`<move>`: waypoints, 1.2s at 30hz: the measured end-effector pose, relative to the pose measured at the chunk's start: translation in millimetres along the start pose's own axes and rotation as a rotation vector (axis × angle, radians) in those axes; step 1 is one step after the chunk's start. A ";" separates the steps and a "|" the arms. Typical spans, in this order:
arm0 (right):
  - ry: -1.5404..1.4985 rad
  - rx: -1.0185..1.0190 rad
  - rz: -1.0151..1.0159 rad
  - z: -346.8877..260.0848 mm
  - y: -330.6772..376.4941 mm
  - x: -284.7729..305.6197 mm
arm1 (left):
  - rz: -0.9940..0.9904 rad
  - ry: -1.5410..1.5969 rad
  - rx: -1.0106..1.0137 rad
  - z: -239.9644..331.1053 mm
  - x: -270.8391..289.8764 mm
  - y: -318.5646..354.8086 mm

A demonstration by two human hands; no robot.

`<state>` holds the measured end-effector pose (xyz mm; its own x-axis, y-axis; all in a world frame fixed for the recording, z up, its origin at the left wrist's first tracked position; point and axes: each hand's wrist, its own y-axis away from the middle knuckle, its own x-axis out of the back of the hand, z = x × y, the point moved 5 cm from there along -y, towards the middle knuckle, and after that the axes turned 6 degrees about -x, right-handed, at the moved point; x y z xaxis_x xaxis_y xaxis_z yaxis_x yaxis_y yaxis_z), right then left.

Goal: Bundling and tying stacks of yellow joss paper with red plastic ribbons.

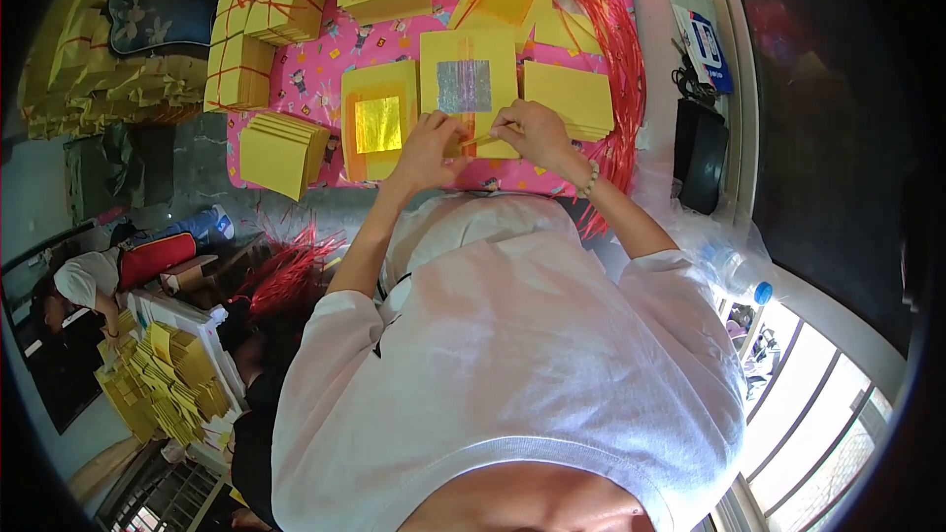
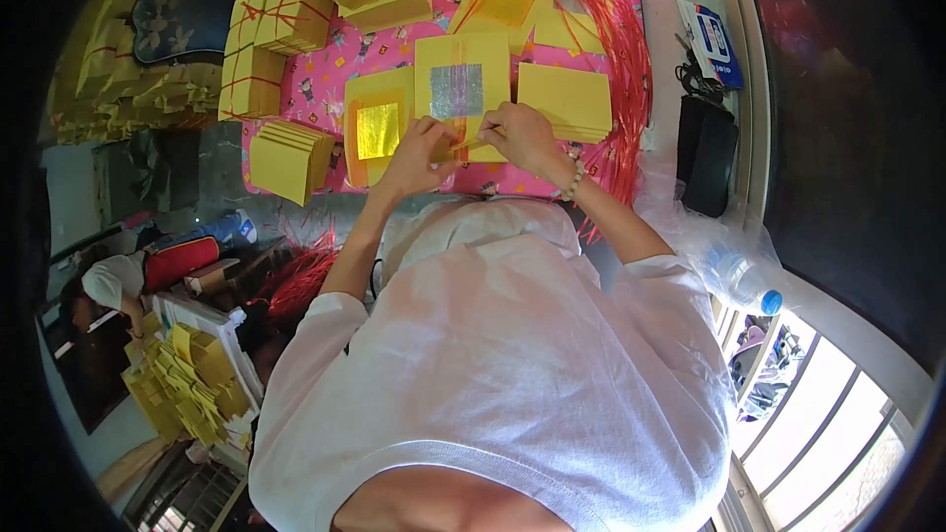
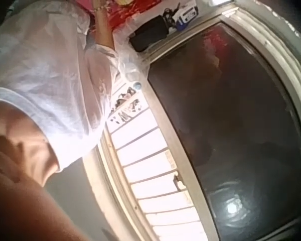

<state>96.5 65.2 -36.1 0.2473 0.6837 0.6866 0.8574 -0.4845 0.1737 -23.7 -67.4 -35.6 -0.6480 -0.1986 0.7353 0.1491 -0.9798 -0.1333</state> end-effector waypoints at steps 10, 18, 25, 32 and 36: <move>-0.253 0.077 0.323 -24.0 -7.1 50.3 | 0.199 -0.125 0.039 9.0 35.0 -26.2; -0.876 0.014 0.013 5.2 -35.6 17.4 | 0.217 0.905 0.144 3.0 43.7 -31.9; -0.798 0.102 -0.041 -4.6 -27.4 5.5 | 0.228 1.012 0.233 -25.9 2.5 -30.3; -0.757 0.063 -0.003 -11.1 -18.6 17.0 | 0.389 0.769 0.029 -0.7 11.9 -46.4; -0.723 0.078 0.037 -15.9 -14.5 22.3 | 0.367 0.861 0.041 -4.1 7.6 -48.0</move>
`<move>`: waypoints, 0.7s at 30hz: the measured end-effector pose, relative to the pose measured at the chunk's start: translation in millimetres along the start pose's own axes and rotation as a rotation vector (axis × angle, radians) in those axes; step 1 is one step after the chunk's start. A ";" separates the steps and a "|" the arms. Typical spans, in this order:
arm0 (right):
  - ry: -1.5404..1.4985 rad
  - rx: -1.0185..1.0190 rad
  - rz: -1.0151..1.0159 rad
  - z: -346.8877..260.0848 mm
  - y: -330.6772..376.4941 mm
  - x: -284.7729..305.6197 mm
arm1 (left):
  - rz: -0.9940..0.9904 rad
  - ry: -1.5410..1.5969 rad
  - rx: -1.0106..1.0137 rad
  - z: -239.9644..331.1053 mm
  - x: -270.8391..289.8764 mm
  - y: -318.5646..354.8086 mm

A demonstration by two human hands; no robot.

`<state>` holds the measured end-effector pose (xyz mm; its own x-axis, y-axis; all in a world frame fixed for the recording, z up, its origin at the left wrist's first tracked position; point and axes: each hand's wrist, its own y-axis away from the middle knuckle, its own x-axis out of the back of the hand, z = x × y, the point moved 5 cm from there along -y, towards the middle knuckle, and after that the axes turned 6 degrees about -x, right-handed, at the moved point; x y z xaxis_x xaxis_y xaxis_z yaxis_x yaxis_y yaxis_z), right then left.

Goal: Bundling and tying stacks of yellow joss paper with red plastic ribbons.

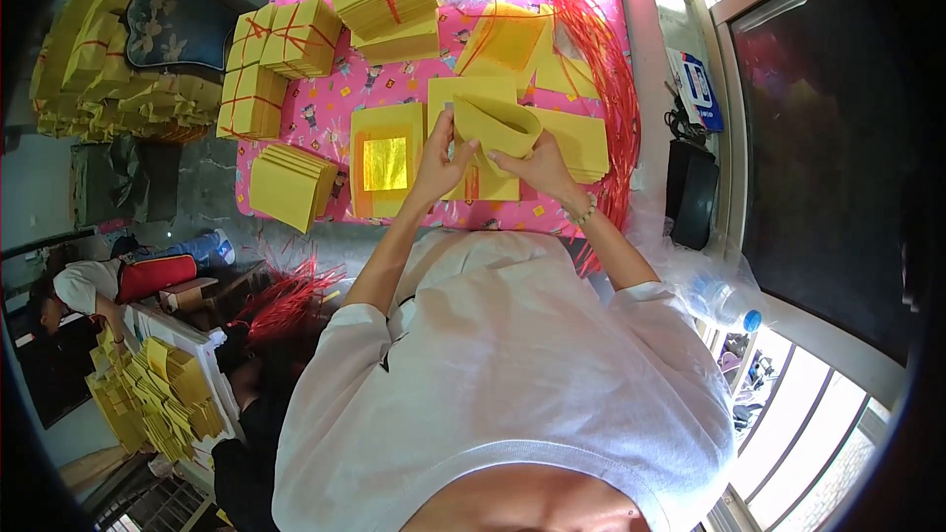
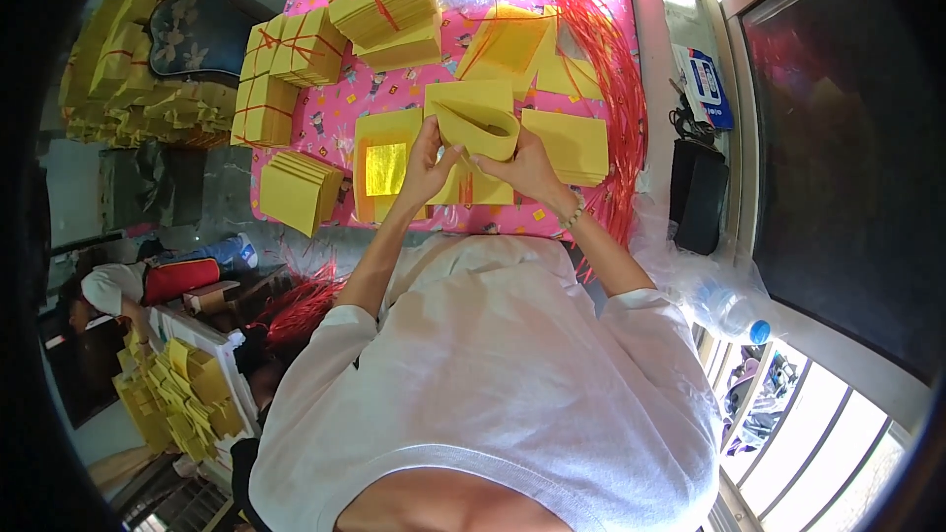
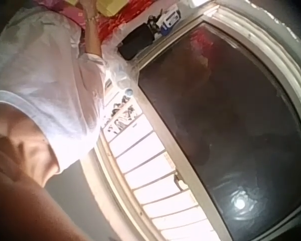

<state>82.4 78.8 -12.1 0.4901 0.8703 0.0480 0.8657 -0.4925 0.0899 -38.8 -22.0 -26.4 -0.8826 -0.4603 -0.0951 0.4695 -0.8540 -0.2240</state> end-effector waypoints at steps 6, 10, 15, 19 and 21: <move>0.056 0.034 0.028 6.7 4.4 1.3 | -0.012 -0.037 0.034 -12.6 -2.7 5.2; 0.024 -0.008 0.018 5.6 1.8 9.6 | -0.011 -0.047 0.086 -2.4 -5.7 1.9; -0.042 -0.057 0.067 -12.5 -1.2 16.7 | -0.009 0.062 0.098 23.6 -15.9 -12.8; -0.238 -0.136 0.208 -31.4 1.3 21.5 | 0.001 0.147 0.342 39.2 -22.3 -19.5; -0.264 -0.180 0.205 -35.4 2.0 23.5 | -0.019 0.235 0.473 35.9 -24.3 -22.1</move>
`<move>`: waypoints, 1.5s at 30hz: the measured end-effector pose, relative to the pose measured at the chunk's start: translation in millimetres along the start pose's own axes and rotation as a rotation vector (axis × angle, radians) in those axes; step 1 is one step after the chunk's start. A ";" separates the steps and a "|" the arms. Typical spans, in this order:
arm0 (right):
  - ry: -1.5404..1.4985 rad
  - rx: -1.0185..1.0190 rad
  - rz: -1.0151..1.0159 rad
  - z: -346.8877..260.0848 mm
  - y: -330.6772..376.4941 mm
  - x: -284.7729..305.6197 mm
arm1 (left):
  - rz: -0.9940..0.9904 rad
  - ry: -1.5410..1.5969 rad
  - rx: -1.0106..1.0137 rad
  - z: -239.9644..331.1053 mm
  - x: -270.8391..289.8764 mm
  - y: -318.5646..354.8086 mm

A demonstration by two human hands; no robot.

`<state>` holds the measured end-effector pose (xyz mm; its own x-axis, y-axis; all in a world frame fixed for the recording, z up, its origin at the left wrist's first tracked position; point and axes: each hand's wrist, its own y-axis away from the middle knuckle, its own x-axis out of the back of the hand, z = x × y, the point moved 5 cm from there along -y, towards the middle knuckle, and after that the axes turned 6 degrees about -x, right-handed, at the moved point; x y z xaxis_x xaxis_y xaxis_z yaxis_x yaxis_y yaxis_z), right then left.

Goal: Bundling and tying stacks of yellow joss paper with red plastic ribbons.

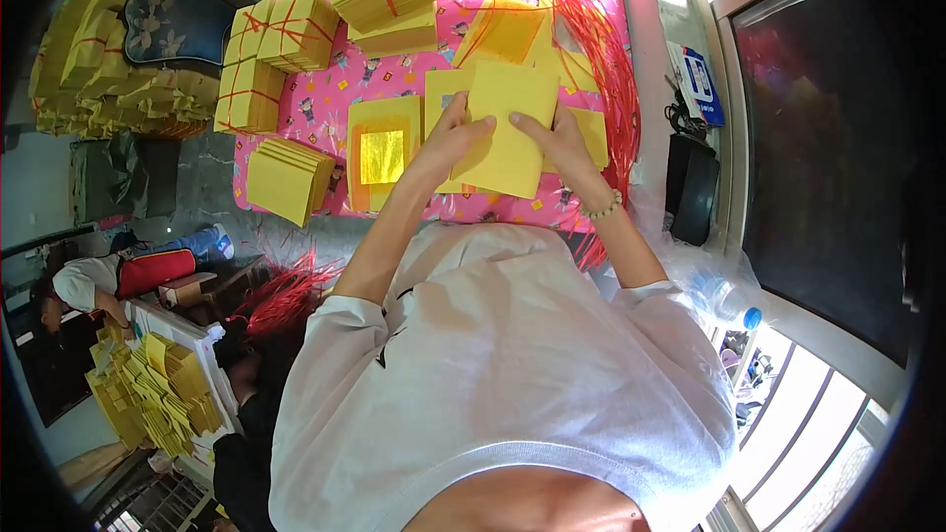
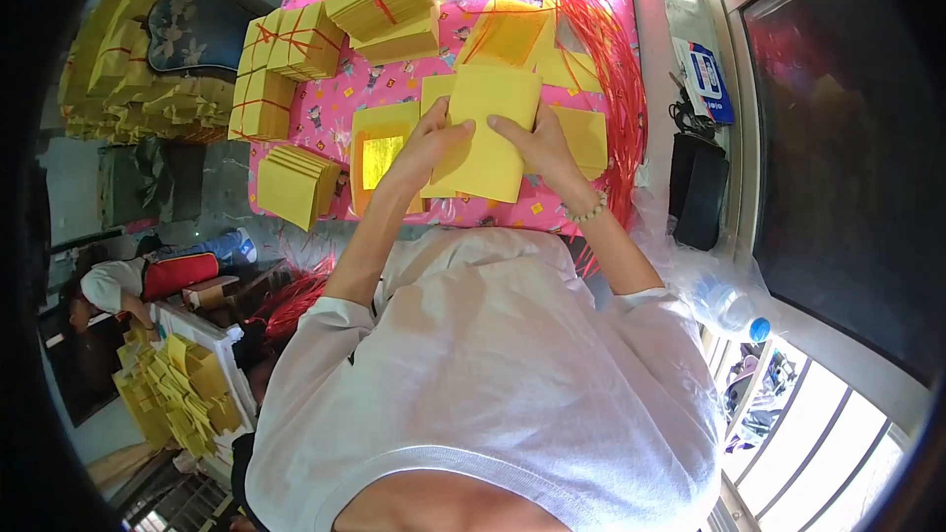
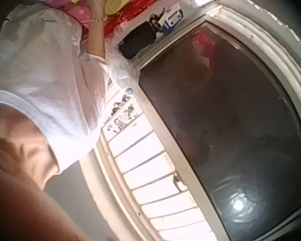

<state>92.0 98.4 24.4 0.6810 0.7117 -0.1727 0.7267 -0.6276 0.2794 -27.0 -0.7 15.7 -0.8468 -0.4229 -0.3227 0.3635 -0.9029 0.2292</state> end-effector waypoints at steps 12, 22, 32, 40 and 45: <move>-0.115 -0.205 -0.062 12.8 -6.6 11.0 | 0.027 0.100 0.097 1.7 -9.5 -5.3; 0.068 0.014 -0.042 -4.0 7.4 8.1 | -0.027 0.098 -0.053 5.4 -21.7 5.8; 0.072 0.157 -0.088 -11.7 23.5 7.6 | 0.042 -0.053 -0.394 8.9 -35.1 24.3; 0.076 0.156 -0.103 -12.9 27.7 6.5 | 0.059 -0.063 -0.411 17.0 -39.7 27.7; 0.077 0.160 -0.091 -12.2 28.6 6.1 | 0.092 -0.009 -0.356 11.7 -37.5 27.7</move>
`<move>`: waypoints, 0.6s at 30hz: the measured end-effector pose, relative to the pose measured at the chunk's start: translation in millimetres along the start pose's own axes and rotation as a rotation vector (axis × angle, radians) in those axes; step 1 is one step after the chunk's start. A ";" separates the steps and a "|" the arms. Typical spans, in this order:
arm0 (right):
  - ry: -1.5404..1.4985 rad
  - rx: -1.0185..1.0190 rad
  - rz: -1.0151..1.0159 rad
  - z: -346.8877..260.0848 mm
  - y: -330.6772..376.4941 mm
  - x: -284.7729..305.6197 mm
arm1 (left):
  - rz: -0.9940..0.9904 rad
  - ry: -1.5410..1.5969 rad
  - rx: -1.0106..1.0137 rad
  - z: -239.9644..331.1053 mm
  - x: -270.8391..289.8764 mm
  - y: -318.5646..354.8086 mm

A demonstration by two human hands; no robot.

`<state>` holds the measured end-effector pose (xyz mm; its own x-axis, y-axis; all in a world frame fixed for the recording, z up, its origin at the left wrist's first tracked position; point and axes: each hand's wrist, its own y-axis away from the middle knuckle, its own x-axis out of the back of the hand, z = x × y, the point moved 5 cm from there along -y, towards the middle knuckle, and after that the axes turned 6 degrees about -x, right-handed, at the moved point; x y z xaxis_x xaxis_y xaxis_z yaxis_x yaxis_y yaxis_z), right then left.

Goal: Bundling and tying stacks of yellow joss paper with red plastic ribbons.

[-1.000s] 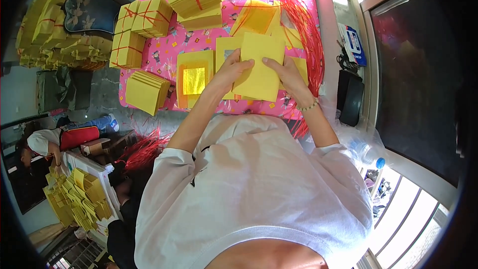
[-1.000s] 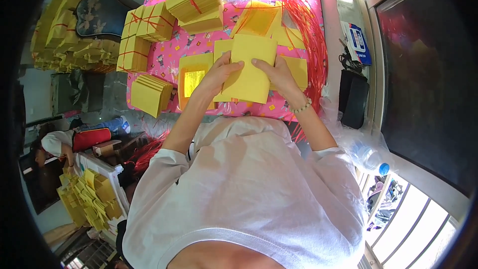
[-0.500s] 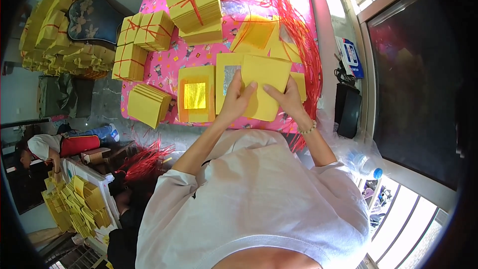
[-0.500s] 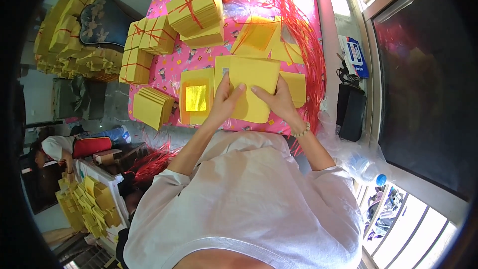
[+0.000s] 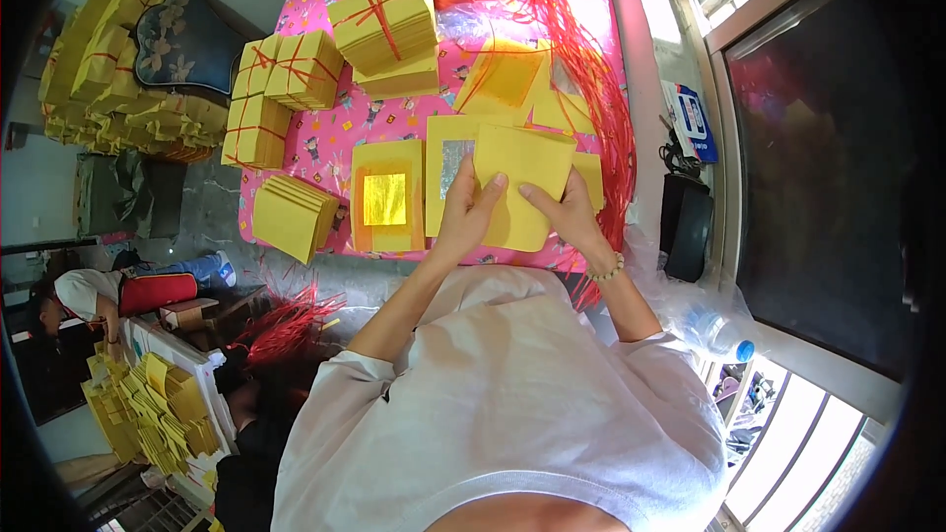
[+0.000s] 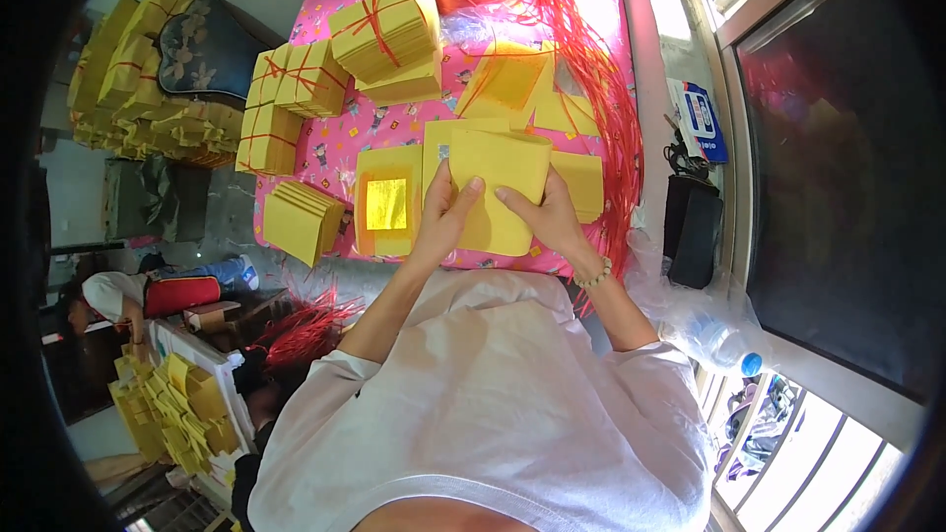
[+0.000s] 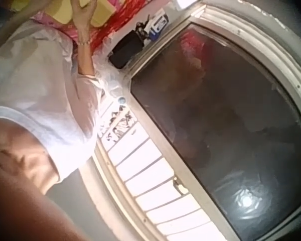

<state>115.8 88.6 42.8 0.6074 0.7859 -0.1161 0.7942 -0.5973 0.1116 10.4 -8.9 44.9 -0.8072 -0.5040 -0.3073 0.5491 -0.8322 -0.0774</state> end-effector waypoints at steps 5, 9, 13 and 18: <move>-0.034 -0.033 0.027 -0.1 -0.8 -1.3 | 0.006 0.018 0.044 -5.8 3.2 -4.2; -0.091 -0.095 0.086 5.7 -5.5 0.4 | 0.038 0.051 0.093 -7.3 4.1 -8.1; -0.064 -0.095 0.136 10.3 -10.7 2.0 | 0.049 0.047 0.108 -10.8 10.7 -11.8; -0.196 -0.106 0.182 3.9 -17.1 8.5 | 0.026 0.079 0.117 -9.5 13.9 -12.6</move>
<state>107.4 104.9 36.1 0.7398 0.6153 -0.2721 0.6718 -0.6974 0.2495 -5.7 -3.2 32.6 -0.7711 -0.5096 -0.3819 0.5365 -0.8429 0.0414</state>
